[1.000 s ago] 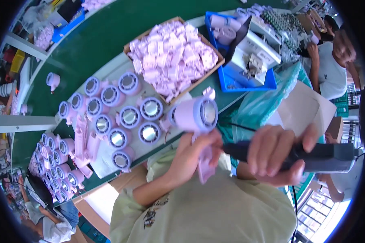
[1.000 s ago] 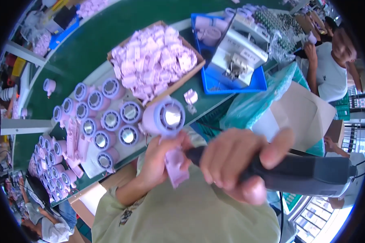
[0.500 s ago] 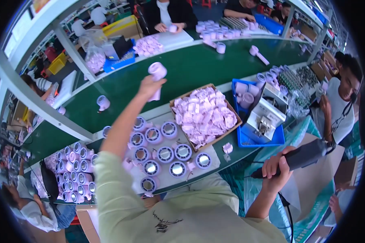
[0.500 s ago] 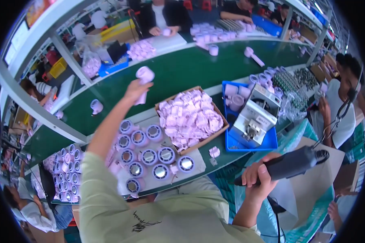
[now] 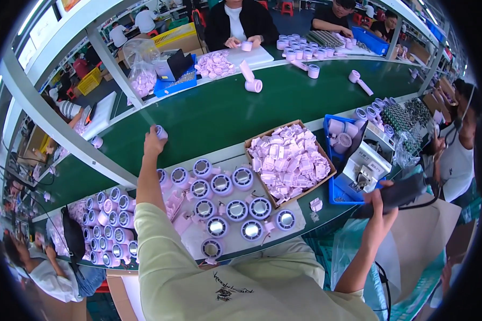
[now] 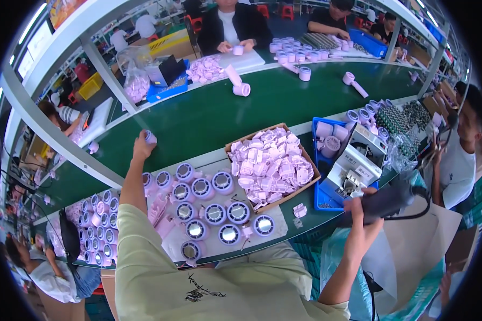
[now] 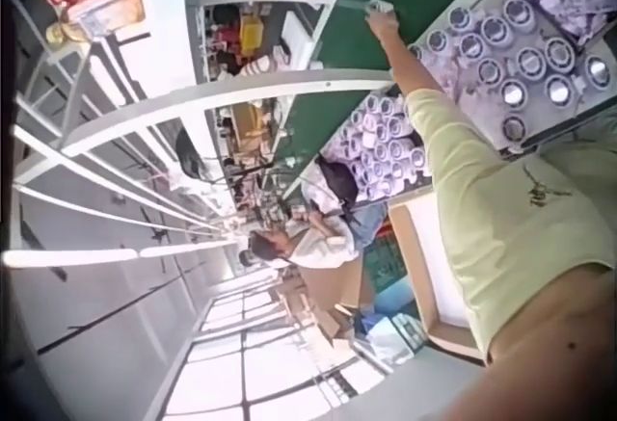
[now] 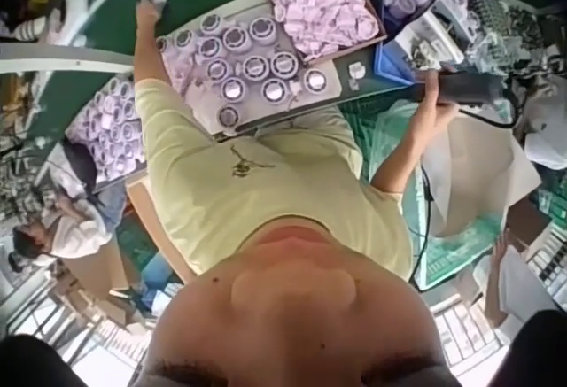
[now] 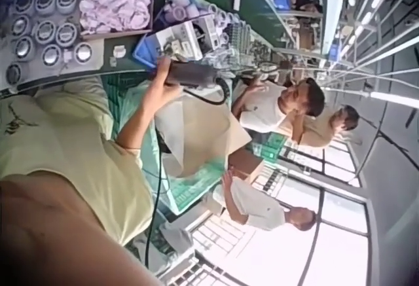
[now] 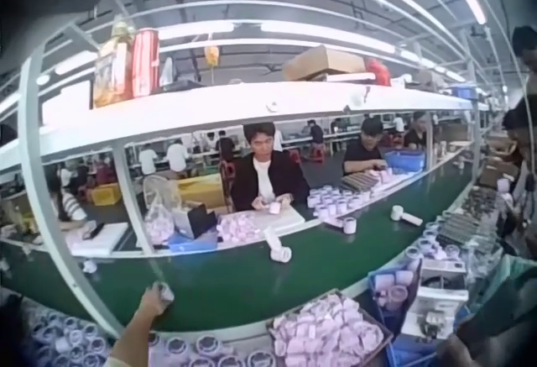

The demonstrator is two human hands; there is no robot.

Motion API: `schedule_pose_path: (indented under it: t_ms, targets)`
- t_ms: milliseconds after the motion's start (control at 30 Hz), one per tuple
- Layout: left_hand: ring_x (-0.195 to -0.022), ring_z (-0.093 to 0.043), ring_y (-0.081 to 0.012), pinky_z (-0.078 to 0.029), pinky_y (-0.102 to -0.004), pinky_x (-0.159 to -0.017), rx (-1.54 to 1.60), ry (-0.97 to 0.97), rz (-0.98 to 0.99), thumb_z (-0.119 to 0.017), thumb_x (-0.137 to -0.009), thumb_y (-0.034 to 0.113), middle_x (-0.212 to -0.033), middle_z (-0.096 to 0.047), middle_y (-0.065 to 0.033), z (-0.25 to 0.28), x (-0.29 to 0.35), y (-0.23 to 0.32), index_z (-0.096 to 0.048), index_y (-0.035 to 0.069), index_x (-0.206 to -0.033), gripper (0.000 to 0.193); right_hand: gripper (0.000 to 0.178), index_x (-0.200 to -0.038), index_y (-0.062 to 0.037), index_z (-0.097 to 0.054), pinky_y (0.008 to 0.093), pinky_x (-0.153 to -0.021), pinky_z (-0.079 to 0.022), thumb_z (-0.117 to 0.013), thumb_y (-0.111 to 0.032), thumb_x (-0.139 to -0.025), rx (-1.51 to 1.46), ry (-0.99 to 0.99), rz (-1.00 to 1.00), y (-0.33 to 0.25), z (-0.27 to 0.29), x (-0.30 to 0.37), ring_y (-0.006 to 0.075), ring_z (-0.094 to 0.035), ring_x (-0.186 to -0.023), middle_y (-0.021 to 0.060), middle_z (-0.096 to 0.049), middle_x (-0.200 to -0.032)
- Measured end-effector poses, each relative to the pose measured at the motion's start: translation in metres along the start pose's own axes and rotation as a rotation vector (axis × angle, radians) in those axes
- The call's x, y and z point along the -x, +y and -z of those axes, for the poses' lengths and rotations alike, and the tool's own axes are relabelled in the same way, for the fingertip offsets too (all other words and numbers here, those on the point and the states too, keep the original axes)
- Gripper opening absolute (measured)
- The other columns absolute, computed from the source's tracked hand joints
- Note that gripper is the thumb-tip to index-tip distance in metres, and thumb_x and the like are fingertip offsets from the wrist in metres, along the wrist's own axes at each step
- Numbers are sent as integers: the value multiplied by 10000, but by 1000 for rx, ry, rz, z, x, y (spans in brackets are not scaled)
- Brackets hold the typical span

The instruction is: The person assembles handheld fans by attaching the fan heads to the handle casings, driving screws with an electric screwdriver, and placing the assembled fans onto the conveyor belt.

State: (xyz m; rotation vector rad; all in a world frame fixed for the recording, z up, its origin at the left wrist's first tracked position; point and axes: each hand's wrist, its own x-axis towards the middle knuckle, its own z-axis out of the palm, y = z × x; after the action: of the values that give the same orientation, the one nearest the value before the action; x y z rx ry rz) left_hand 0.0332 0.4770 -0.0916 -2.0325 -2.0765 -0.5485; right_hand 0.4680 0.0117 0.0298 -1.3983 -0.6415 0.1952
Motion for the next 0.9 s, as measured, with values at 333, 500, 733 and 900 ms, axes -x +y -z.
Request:
schedule_pose_path:
  t_ms: [333,500,733,900]
  targets:
    - [-852,-643,-281,-527,-375,-709,671,-13,-548,-765,-733,102,-950,-616,-158,196,131,99,-469,63,-1234,583,657,-1368,33,-337,361,-1068,-309,-674,-227,-867,277,190,662,33,-43,29,229,-443,-1233,154,-450,-1313]
    - [-833,-633,-256,-537,-326,-684,493,112,-1049,-600,-783,75,-1138,-561,-175,250,275,152,-505,56,-1266,493,782,-1361,51,-301,372,-1020,-366,-754,-128,-750,-261,-581,194,3,-102,109,271,-440,-1225,172,-426,-1301]
    - [-785,-661,-201,-540,-281,-633,944,-485,-510,-634,-822,14,-992,-659,-125,253,313,93,-625,40,-1148,328,745,-1371,83,-340,343,-988,-414,-725,-9,-739,-422,-1012,-235,2,-107,101,239,-531,-1157,179,-512,-1277]
    - [-760,-661,-216,-507,-294,-641,953,-715,-404,-677,-810,59,-851,-680,-113,258,284,53,-668,14,-1059,253,696,-1361,96,-374,326,-974,-426,-709,0,-758,-434,-912,-212,4,-102,98,217,-540,-1146,186,-531,-1269]
